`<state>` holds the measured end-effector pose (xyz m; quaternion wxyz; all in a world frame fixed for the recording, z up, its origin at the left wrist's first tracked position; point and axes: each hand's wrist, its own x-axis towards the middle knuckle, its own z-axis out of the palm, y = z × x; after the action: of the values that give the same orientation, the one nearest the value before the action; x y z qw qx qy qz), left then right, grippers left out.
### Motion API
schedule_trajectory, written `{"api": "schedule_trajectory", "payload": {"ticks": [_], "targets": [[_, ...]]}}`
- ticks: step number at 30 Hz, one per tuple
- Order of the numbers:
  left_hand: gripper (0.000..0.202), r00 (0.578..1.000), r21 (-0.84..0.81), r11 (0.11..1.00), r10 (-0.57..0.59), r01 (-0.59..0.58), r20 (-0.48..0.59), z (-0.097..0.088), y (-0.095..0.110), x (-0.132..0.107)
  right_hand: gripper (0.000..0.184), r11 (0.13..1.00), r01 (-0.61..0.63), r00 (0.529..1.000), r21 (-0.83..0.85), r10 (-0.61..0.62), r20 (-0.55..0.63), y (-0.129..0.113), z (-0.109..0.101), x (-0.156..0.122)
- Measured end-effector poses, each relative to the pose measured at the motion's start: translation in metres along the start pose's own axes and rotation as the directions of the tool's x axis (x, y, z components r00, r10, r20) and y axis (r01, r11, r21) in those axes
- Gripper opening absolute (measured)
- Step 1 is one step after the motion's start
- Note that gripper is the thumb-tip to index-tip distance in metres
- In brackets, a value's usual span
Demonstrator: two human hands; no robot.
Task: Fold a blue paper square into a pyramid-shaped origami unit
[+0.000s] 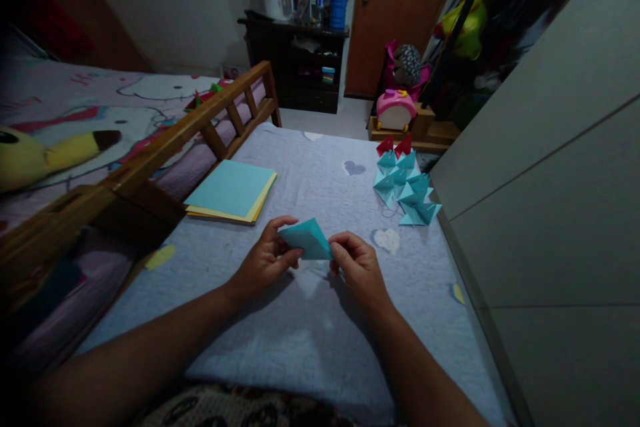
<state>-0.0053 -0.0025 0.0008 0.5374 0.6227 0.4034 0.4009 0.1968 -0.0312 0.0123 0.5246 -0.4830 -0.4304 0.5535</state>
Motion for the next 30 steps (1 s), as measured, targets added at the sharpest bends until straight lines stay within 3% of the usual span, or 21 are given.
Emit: {"api": "schedule_trajectory", "payload": {"ticks": [8, 16, 30], "targets": [[0.017, 0.991, 0.234, 0.963, 0.131, -0.136, 0.035, -0.0049, 0.0034, 0.0030, 0.027, 0.997, -0.063, 0.998, 0.042, 0.062, 0.007, -0.0029, 0.0007, 0.0000], [0.046, 0.971, 0.163, 0.958, 0.238, -0.236, 0.006, -0.0039, -0.0049, -0.0012, 0.026, 0.998, -0.060, 0.998, 0.008, 0.060, -0.022, -0.0073, 0.0004, 0.0019], [0.039, 0.978, 0.101, 0.973, 0.202, -0.207, 0.056, -0.0042, -0.0022, -0.0017, 0.027, 0.998, -0.068, 0.997, 0.017, 0.068, 0.043, -0.0043, -0.0028, 0.0023]]}}
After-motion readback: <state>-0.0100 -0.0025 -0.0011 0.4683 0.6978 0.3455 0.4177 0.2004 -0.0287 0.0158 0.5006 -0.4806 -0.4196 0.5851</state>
